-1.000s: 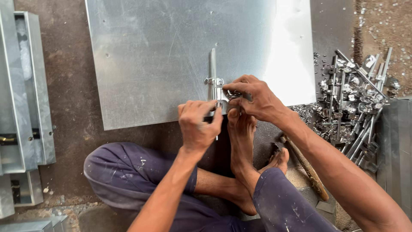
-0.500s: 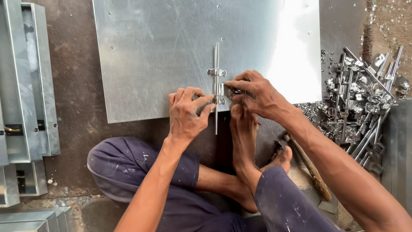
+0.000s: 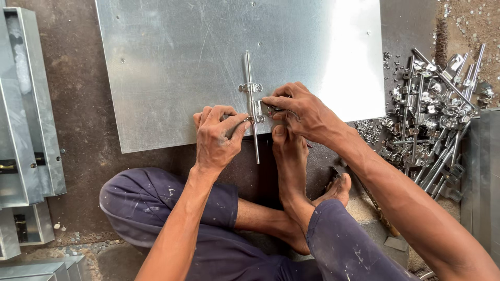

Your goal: The person assembles a metal box by attaching a latch and hammering metal pins into place while sitting on the floor.

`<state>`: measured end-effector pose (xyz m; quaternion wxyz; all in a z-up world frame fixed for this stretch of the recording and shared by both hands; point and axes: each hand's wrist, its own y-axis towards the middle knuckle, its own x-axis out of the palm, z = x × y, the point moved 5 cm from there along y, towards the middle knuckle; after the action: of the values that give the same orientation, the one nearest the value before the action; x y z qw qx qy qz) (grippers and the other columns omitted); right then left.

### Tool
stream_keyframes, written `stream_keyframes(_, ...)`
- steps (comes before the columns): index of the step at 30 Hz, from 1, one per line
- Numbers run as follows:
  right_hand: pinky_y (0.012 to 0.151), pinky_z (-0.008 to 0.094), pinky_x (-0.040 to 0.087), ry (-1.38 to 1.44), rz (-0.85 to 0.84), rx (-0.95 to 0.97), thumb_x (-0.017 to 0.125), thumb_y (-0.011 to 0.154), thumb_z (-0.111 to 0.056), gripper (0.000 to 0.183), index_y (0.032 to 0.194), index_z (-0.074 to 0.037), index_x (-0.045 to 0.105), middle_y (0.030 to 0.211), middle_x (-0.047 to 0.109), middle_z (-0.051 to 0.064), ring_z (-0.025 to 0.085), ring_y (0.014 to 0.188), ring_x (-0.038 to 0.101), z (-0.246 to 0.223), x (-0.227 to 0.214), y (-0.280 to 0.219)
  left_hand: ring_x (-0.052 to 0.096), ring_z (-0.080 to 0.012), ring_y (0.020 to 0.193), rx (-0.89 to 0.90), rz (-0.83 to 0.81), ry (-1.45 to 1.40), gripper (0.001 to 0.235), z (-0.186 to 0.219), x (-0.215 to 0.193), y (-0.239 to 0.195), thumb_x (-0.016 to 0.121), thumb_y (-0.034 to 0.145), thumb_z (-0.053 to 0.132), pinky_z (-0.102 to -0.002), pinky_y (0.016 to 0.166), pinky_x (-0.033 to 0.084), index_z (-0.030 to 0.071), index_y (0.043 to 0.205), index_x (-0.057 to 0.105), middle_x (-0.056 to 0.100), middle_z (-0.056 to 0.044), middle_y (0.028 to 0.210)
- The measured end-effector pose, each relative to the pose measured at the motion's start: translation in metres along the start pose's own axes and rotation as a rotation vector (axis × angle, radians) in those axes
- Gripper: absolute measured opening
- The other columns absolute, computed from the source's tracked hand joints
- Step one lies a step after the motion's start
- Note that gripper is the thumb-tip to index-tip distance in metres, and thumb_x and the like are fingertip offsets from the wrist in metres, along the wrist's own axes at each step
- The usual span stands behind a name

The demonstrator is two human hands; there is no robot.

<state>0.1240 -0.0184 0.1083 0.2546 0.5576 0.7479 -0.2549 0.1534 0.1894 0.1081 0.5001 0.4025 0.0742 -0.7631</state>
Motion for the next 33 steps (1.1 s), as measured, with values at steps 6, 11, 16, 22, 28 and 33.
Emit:
stream_keyframes(6, 0.107, 0.036, 0.053, -0.074, -0.011, 0.007, 0.063, 0.087, 0.009, 0.051, 0.133, -0.012, 0.068, 0.123, 0.065, 0.008, 0.027, 0.117, 0.058, 0.003, 0.006, -0.004, 0.071, -0.0214, 0.069, -0.356, -0.07, -0.121, 0.036, -0.014, 0.009, 0.041, 0.085, 0.08, 0.026, -0.037, 0.07, 0.055, 0.008, 0.108, 0.072, 0.074, -0.006, 0.077)
stream_keyframes(11, 0.106, 0.035, 0.053, -0.069, -0.01, 0.013, 0.066, 0.081, 0.008, 0.055, 0.133, -0.013, 0.067, 0.124, 0.064, 0.01, 0.027, 0.117, 0.058, 0.002, 0.002, 0.001, 0.077, -0.0249, 0.067, -0.45, -0.13, -0.06, 0.041, -0.027, 0.035, 0.087, 0.081, 0.076, 0.018, -0.036, 0.068, 0.061, 0.002, 0.109, 0.062, 0.077, -0.012, 0.074)
stream_keyframes(16, 0.107, 0.037, 0.052, -0.097, -0.029, 0.008, 0.072, 0.081, 0.004, 0.052, 0.131, -0.012, 0.068, 0.126, 0.063, 0.009, 0.028, 0.121, 0.057, 0.001, 0.0, 0.005, 0.077, -0.023, 0.067, -0.472, -0.093, -0.143, 0.039, -0.048, 0.045, 0.11, 0.081, 0.077, 0.016, -0.034, 0.065, 0.062, 0.003, 0.108, 0.06, 0.075, -0.012, 0.075)
stream_keyframes(22, 0.093, 0.034, 0.057, -0.07, 0.207, -0.01, 0.073, 0.089, -0.004, 0.038, 0.126, -0.008, 0.069, 0.116, 0.069, 0.012, 0.024, 0.108, 0.064, 0.013, -0.009, -0.03, 0.077, -0.0223, 0.072, -0.347, -0.056, -0.113, 0.055, -0.06, 0.045, 0.123, 0.09, 0.075, 0.027, -0.036, 0.072, 0.061, -0.001, 0.113, 0.063, 0.077, -0.009, 0.075)
stream_keyframes(28, 0.073, 0.038, 0.06, -0.151, 0.318, 0.193, 0.074, 0.089, -0.006, 0.02, 0.106, 0.0, 0.065, 0.098, 0.072, 0.019, 0.03, 0.086, 0.072, 0.04, 0.017, -0.118, 0.054, -0.0257, 0.107, -0.196, -0.307, 0.046, 0.107, -0.06, 0.012, 0.092, 0.099, 0.058, 0.056, -0.05, 0.095, 0.039, 0.014, 0.146, 0.055, 0.061, -0.006, 0.108)
stream_keyframes(33, 0.073, 0.048, 0.054, -0.159, 0.126, 0.421, 0.07, 0.081, 0.001, 0.031, 0.108, 0.003, 0.055, 0.093, 0.068, 0.026, 0.045, 0.086, 0.067, 0.056, 0.044, -0.125, 0.036, -0.0282, 0.118, -0.217, -0.512, 0.129, 0.142, -0.054, 0.022, 0.093, 0.098, 0.031, 0.071, -0.05, 0.099, 0.028, 0.031, 0.154, 0.041, 0.045, -0.005, 0.126)
